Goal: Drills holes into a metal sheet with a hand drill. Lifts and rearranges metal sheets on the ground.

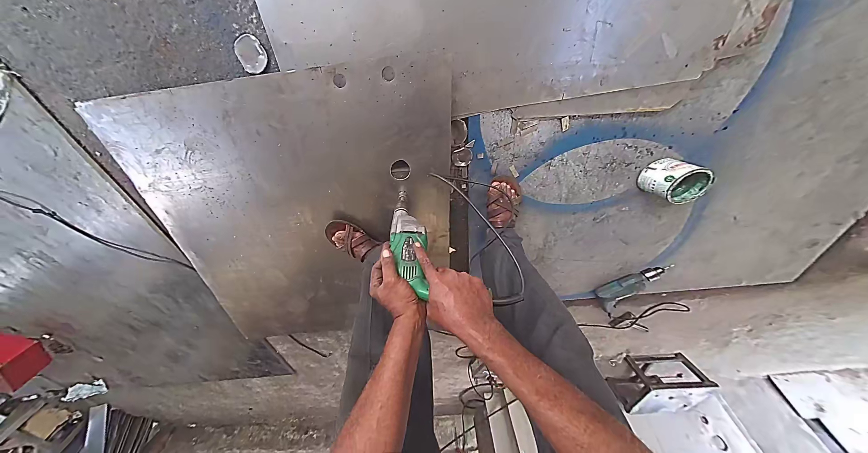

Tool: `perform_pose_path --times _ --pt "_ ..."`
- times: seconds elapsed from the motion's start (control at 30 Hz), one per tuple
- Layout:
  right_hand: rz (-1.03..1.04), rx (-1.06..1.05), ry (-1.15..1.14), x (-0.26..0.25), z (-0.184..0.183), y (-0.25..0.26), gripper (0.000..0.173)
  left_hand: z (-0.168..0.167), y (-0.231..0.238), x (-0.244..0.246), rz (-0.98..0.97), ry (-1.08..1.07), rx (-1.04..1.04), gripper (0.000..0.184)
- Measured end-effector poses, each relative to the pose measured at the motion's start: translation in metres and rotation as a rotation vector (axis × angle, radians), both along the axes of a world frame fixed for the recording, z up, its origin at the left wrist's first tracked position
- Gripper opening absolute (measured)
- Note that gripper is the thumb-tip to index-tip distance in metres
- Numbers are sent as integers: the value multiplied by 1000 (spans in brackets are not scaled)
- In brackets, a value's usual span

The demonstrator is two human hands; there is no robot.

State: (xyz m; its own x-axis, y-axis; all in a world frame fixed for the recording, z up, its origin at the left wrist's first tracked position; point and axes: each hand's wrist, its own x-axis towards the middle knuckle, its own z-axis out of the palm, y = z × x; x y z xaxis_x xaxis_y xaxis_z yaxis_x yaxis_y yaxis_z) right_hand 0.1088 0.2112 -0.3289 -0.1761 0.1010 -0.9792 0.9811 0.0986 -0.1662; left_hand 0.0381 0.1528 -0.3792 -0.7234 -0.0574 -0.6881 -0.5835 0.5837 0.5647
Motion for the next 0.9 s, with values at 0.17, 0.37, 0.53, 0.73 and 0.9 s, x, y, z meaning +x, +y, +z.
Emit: perform_pose_path --times 0.17,0.37,0.53,0.73,0.9 --pt "7 4 5 -5 -1 7 99 -2 6 -5 6 -16 -10 25" --pt "-12 18 -9 3 0 2 98 0 5 2 3 -8 16 23" --pt "23 30 -11 2 0 2 98 -2 3 3 24 3 20 24" --pt "39 65 3 5 -4 -3 98 -3 1 6 39 5 17 25" --pt "45 61 -4 2 -2 2 98 -2 5 3 40 1 14 23"
